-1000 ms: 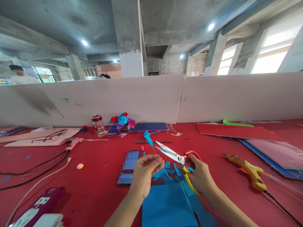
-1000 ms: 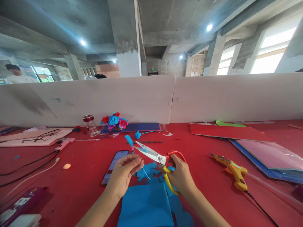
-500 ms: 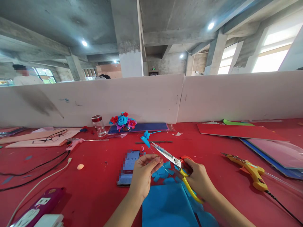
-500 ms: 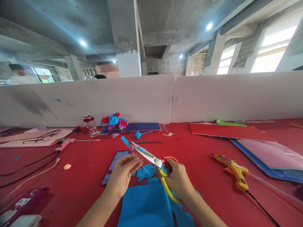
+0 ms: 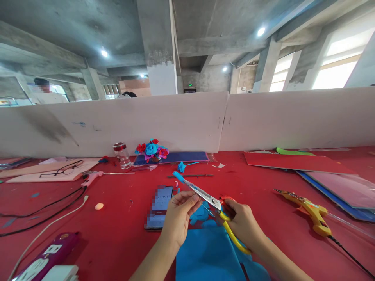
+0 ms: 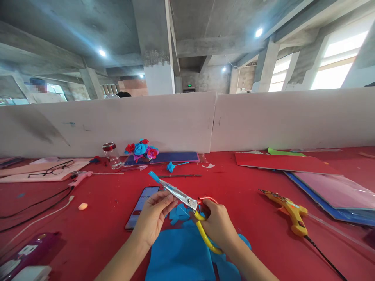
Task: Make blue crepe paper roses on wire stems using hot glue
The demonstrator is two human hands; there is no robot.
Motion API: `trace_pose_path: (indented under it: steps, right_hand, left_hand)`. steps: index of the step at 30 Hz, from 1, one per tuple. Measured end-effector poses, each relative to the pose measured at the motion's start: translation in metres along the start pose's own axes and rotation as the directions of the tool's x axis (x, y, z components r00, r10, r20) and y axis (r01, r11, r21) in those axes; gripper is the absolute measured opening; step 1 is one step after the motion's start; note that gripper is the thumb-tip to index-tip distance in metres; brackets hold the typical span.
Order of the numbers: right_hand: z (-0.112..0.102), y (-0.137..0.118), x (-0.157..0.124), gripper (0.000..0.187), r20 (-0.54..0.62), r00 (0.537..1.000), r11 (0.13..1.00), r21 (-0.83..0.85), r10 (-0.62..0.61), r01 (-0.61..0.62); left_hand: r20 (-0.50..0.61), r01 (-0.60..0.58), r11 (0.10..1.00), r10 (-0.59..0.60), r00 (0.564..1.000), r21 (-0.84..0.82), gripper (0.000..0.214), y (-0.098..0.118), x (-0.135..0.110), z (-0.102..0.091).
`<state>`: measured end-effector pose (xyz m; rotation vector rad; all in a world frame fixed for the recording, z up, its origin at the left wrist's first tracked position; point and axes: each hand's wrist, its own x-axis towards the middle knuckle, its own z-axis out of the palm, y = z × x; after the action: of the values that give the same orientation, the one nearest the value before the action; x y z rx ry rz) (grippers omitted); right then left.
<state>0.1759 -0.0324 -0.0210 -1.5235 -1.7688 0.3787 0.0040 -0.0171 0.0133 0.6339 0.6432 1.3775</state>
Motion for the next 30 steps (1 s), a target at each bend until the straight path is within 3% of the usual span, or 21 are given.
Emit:
trace_pose_path:
  steps: [30]
  right_hand:
    - [-0.0008, 0.0015, 0.0012, 0.025, 0.024, 1.0, 0.997, -0.077, 0.019, -0.017]
  left_hand:
    - [-0.012, -0.021, 0.997, 0.022, 1.0, 0.075, 0.015, -0.0026, 0.0031, -0.0043]
